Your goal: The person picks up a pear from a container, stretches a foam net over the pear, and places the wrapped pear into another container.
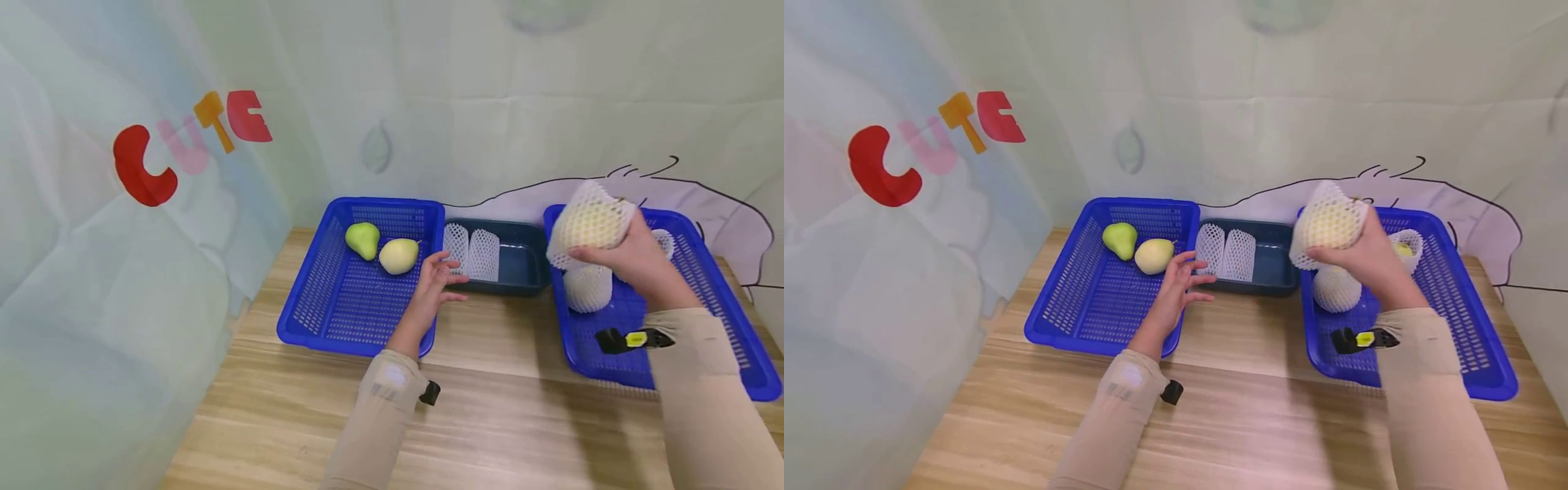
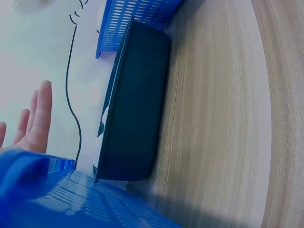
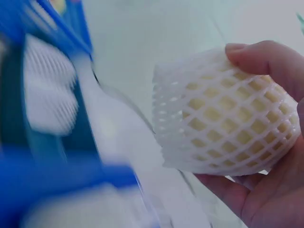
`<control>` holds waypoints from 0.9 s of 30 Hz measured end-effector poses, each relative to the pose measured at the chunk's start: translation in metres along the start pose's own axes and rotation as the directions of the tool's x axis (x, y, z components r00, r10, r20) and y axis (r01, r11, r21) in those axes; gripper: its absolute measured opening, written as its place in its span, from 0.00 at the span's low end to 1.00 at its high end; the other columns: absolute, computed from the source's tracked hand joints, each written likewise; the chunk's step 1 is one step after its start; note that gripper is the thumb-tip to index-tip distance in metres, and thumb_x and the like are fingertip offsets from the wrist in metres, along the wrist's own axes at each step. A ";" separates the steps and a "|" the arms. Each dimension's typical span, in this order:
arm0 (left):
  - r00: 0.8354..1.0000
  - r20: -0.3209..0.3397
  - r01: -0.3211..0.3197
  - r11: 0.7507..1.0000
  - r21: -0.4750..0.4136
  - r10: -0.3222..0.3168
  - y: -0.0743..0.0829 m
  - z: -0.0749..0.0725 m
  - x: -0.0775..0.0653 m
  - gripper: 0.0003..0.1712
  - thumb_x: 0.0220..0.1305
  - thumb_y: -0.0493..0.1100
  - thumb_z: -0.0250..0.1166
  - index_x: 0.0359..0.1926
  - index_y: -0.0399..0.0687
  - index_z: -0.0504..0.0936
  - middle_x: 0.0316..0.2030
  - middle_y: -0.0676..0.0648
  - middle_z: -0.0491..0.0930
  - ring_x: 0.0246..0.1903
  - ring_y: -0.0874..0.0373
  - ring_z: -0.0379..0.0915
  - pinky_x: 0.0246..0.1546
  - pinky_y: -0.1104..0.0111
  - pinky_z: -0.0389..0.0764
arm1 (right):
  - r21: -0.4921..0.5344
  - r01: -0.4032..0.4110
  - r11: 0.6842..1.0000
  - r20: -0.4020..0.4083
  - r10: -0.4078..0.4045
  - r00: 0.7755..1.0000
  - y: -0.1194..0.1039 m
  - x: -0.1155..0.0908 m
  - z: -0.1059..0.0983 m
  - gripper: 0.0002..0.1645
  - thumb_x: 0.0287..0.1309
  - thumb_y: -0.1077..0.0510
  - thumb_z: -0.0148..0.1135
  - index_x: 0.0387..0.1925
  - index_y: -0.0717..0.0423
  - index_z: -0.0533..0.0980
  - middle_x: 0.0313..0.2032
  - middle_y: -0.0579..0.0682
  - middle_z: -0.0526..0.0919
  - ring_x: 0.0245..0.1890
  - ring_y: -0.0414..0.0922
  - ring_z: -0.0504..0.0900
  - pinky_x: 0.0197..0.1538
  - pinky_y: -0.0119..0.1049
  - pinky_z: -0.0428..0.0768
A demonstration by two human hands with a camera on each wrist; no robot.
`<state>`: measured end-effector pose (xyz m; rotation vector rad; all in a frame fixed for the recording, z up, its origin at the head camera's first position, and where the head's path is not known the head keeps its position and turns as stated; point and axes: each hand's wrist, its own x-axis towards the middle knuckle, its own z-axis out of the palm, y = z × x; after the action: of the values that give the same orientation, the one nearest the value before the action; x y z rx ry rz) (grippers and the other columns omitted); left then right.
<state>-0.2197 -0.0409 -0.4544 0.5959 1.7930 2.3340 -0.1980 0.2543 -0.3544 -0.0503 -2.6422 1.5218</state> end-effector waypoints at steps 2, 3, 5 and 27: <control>1.000 -0.002 0.001 1.000 0.010 -0.001 0.000 -0.002 0.000 0.25 0.70 0.45 0.40 0.62 0.34 0.52 0.54 0.27 0.61 0.50 0.33 0.68 0.39 0.50 0.78 | -0.006 -0.062 0.998 -0.046 0.061 0.997 0.017 -0.002 -0.023 0.48 0.47 0.57 0.71 0.62 0.54 0.50 0.48 0.45 0.66 0.42 0.35 0.68 0.40 0.21 0.68; 1.000 -0.003 0.000 1.000 0.014 0.000 0.000 -0.002 -0.001 0.25 0.70 0.45 0.40 0.62 0.33 0.52 0.53 0.26 0.62 0.50 0.32 0.68 0.40 0.50 0.78 | -0.015 -0.100 0.995 -0.063 0.099 0.993 0.027 -0.003 -0.032 0.49 0.47 0.55 0.71 0.62 0.53 0.48 0.48 0.44 0.65 0.42 0.34 0.67 0.42 0.21 0.67; 1.000 -0.005 0.001 1.000 0.026 0.000 0.000 -0.004 -0.001 0.25 0.71 0.46 0.39 0.61 0.32 0.54 0.52 0.26 0.63 0.49 0.32 0.68 0.40 0.50 0.78 | -0.026 -0.187 0.982 -0.079 0.185 0.980 0.046 -0.006 -0.047 0.56 0.48 0.52 0.70 0.66 0.54 0.41 0.54 0.53 0.61 0.48 0.42 0.65 0.53 0.30 0.67; 0.998 0.058 0.025 0.999 0.025 -0.026 0.003 -0.001 0.001 0.22 0.75 0.40 0.31 0.57 0.25 0.57 0.46 0.20 0.67 0.47 0.26 0.66 0.43 0.44 0.74 | -0.134 -0.477 0.869 -0.246 0.437 0.865 0.142 -0.011 -0.034 0.69 0.41 0.43 0.71 0.64 0.70 0.34 0.60 0.78 0.45 0.58 0.71 0.53 0.60 0.62 0.56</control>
<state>-0.2210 -0.0420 -0.4519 0.6335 1.7949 2.2580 -0.1868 0.3540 -0.4609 -0.8652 -2.7101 1.2635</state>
